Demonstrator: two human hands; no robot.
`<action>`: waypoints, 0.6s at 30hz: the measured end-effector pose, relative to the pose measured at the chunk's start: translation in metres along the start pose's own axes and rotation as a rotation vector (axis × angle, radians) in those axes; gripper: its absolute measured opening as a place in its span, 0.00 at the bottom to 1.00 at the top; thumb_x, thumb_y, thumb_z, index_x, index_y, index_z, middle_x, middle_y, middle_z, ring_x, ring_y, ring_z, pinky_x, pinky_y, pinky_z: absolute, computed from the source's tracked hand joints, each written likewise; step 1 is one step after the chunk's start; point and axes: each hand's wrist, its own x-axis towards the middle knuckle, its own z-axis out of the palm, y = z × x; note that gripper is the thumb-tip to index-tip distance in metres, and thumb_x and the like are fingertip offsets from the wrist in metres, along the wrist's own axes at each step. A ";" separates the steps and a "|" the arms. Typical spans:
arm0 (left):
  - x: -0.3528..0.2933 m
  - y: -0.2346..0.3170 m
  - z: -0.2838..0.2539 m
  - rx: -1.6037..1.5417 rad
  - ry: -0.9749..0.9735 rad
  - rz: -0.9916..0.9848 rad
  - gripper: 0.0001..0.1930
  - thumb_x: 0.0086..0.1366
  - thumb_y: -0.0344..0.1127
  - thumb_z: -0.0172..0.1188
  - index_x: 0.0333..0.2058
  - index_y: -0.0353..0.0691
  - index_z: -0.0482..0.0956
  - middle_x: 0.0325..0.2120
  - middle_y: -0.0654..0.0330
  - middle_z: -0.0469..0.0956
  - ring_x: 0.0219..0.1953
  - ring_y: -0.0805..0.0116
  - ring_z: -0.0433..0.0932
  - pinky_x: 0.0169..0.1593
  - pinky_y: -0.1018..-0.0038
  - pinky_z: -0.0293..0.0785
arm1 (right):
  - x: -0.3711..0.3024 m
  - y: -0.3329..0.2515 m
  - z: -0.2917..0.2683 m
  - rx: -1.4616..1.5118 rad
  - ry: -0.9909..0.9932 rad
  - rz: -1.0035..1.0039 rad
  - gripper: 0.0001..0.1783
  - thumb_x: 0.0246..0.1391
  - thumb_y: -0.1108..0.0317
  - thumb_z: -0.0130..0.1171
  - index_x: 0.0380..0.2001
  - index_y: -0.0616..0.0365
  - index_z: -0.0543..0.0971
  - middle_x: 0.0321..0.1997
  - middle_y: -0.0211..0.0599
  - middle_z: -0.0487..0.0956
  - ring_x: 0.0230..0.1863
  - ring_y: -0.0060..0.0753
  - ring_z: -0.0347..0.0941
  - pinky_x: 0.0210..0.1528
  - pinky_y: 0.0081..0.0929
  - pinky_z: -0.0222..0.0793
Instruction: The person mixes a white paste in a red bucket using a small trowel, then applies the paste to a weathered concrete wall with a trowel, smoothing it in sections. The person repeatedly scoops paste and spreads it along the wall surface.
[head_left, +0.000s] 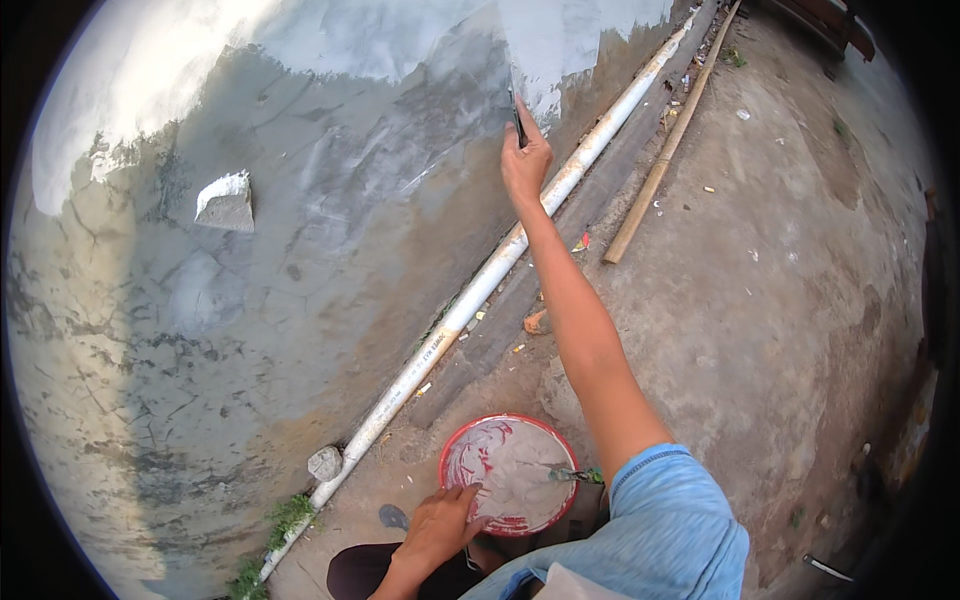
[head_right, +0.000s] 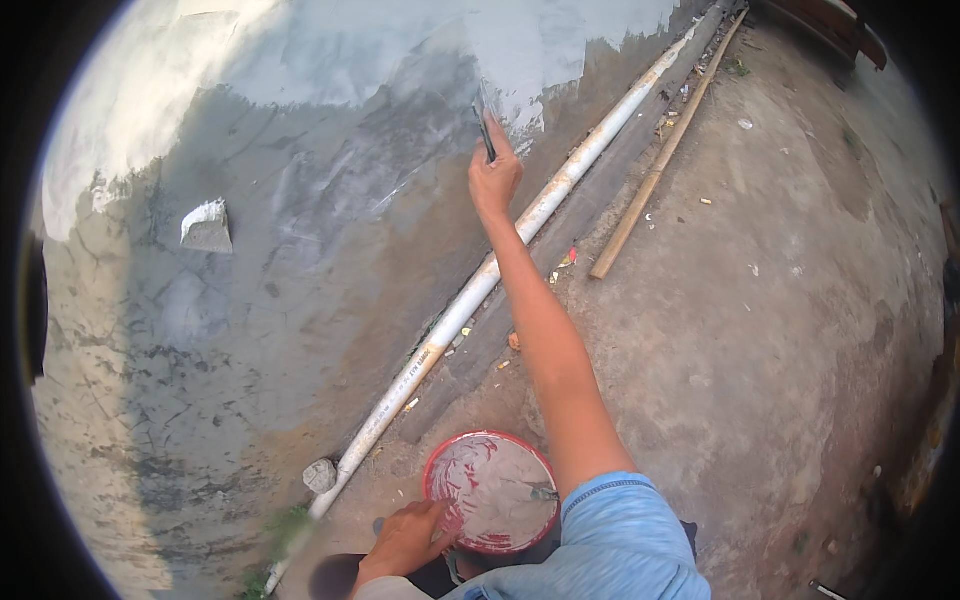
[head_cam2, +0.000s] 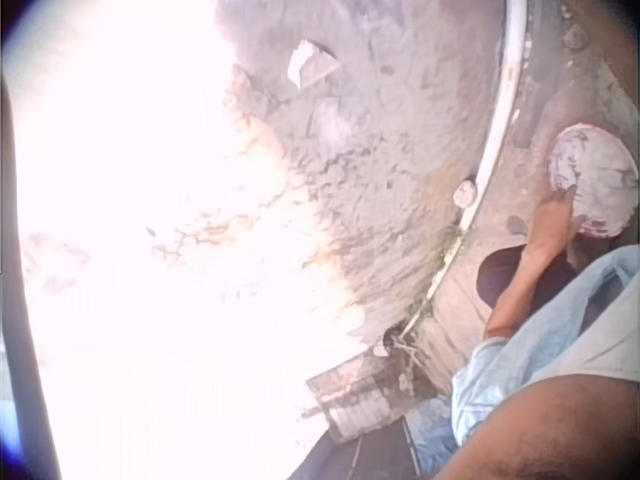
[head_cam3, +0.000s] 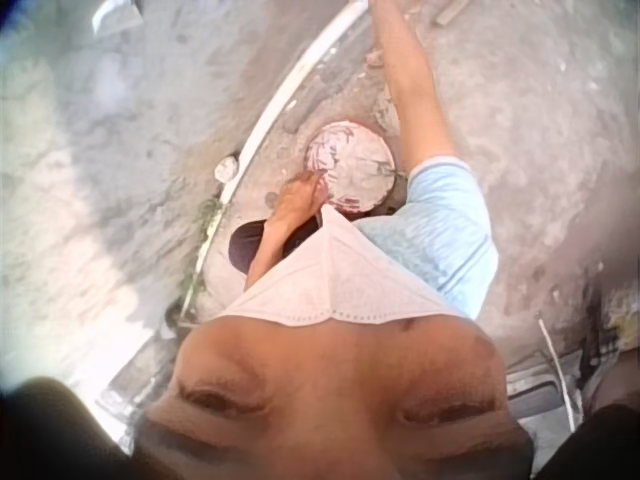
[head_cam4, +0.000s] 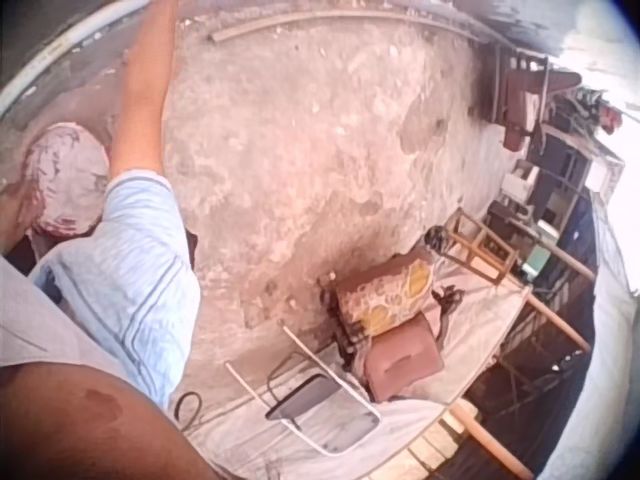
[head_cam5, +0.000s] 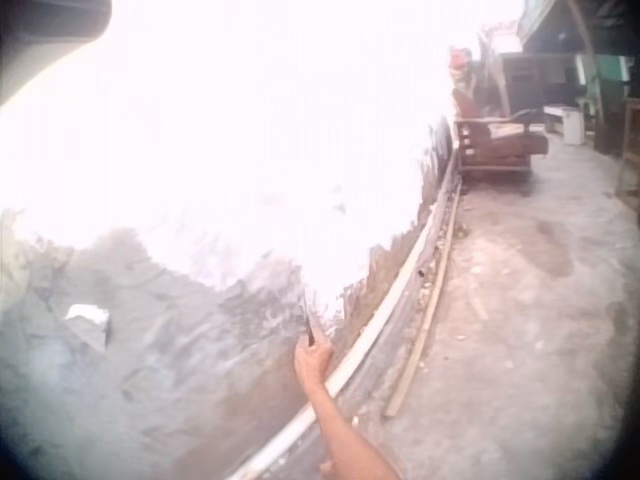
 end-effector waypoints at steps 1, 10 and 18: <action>-0.002 -0.002 0.003 0.002 -0.005 -0.012 0.27 0.59 0.42 0.65 0.55 0.37 0.73 0.43 0.46 0.79 0.47 0.47 0.78 0.50 0.59 0.75 | -0.021 -0.003 0.017 -0.036 0.019 -0.076 0.28 0.52 0.80 0.51 0.58 0.57 0.77 0.60 0.52 0.76 0.62 0.49 0.71 0.61 0.35 0.68; 0.022 0.007 0.000 -0.047 -0.059 0.022 0.26 0.60 0.44 0.64 0.55 0.38 0.73 0.45 0.46 0.79 0.48 0.46 0.78 0.52 0.59 0.74 | -0.162 -0.054 0.007 0.064 -0.439 -0.097 0.30 0.49 0.83 0.53 0.57 0.54 0.77 0.58 0.49 0.77 0.58 0.49 0.75 0.56 0.33 0.72; 0.006 -0.006 0.009 0.016 0.024 0.059 0.27 0.59 0.44 0.65 0.54 0.37 0.74 0.40 0.48 0.79 0.44 0.49 0.79 0.48 0.60 0.75 | 0.031 0.043 -0.053 0.131 0.081 0.097 0.21 0.60 0.74 0.50 0.55 0.72 0.75 0.48 0.53 0.81 0.46 0.39 0.77 0.55 0.32 0.67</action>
